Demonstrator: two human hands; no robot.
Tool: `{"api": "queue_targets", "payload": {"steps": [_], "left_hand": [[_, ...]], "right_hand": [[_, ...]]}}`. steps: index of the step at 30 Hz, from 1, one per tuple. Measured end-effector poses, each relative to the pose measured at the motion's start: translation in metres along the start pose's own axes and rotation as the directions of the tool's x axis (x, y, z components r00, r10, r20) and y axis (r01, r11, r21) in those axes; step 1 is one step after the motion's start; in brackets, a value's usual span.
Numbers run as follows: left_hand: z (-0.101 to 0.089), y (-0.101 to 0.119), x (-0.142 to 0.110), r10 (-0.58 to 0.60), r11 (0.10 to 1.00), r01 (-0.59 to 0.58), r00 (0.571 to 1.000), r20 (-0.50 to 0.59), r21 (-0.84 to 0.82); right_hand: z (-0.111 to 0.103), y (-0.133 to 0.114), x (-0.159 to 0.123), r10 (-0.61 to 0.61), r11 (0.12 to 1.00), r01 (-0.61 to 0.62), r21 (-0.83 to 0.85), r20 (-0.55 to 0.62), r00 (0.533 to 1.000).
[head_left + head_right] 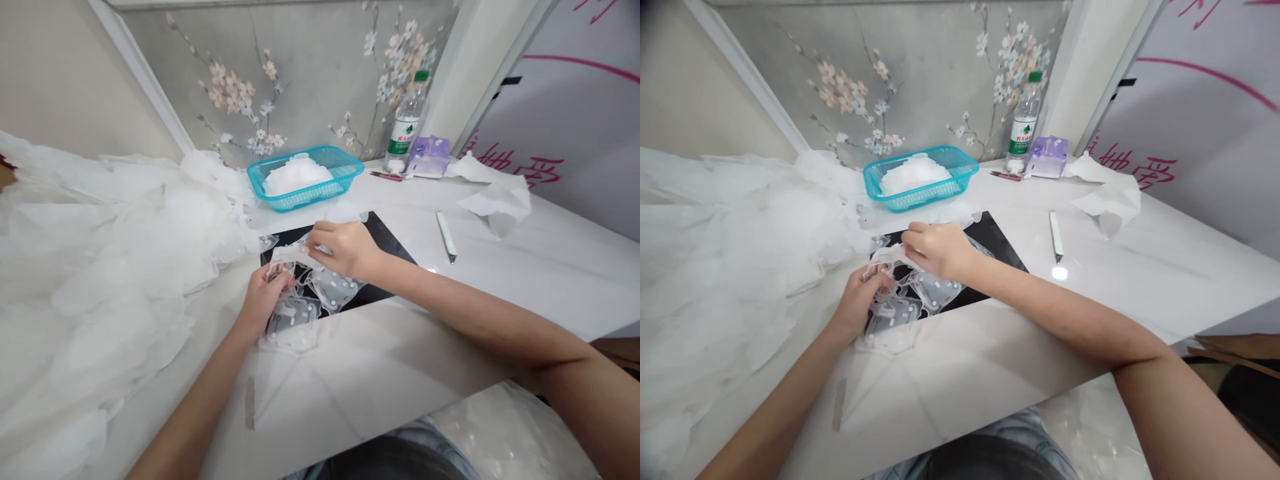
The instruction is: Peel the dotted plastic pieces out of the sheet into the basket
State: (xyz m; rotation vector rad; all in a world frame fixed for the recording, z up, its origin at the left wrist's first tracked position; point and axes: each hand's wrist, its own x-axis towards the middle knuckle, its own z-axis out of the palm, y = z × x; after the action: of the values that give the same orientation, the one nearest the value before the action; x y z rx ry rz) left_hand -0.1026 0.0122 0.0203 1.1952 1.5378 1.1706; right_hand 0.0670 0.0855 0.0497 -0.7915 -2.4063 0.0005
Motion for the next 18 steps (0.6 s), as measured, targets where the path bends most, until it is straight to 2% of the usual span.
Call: {"api": "queue_targets", "payload": {"steps": [3, 5, 6, 8, 10, 12, 13, 18], "left_hand": [[-0.002, -0.004, 0.000, 0.036, 0.999, -0.033, 0.997, 0.064, -0.041], [-0.003, -0.005, 0.000, 0.044, 0.998, -0.040, 0.996, 0.077, -0.050], [-0.003, -0.005, 0.000, 0.050, 0.998, -0.047, 0.997, 0.065, -0.045], [-0.003, -0.004, -0.001, 0.086, 0.996, -0.086, 0.995, 0.046, -0.010], [-0.004, -0.003, -0.002, 0.156, 0.986, -0.158, 0.986, 0.052, 0.047], [-0.005, -0.002, -0.004, 0.210, 0.972, -0.218, 0.974, 0.085, 0.092], [-0.005, -0.001, -0.005, 0.215, 0.970, -0.224, 0.972, 0.099, 0.095], [-0.002, 0.001, -0.006, 0.173, 0.985, -0.174, 0.973, 0.154, -0.004]], "right_hand": [[-0.002, 0.009, 0.005, 0.221, 0.959, -0.201, 0.202, -0.082, 0.972], [-0.002, 0.012, 0.007, 0.324, 0.907, -0.303, 0.293, -0.026, 0.946], [-0.002, 0.013, 0.007, 0.337, 0.894, -0.325, 0.310, 0.017, 0.941], [-0.001, 0.009, 0.006, 0.250, 0.921, -0.260, 0.292, 0.070, 0.966], [0.001, 0.003, 0.003, 0.047, 0.969, -0.066, 0.237, 0.085, 0.995], [0.003, -0.003, 0.001, -0.146, 0.975, 0.125, 0.186, 0.104, 0.984], [0.004, -0.006, -0.001, -0.203, 0.969, 0.181, 0.165, 0.123, 0.971], [0.011, -0.011, -0.005, -0.281, 0.960, 0.279, 0.035, 0.141, 0.949]]}}
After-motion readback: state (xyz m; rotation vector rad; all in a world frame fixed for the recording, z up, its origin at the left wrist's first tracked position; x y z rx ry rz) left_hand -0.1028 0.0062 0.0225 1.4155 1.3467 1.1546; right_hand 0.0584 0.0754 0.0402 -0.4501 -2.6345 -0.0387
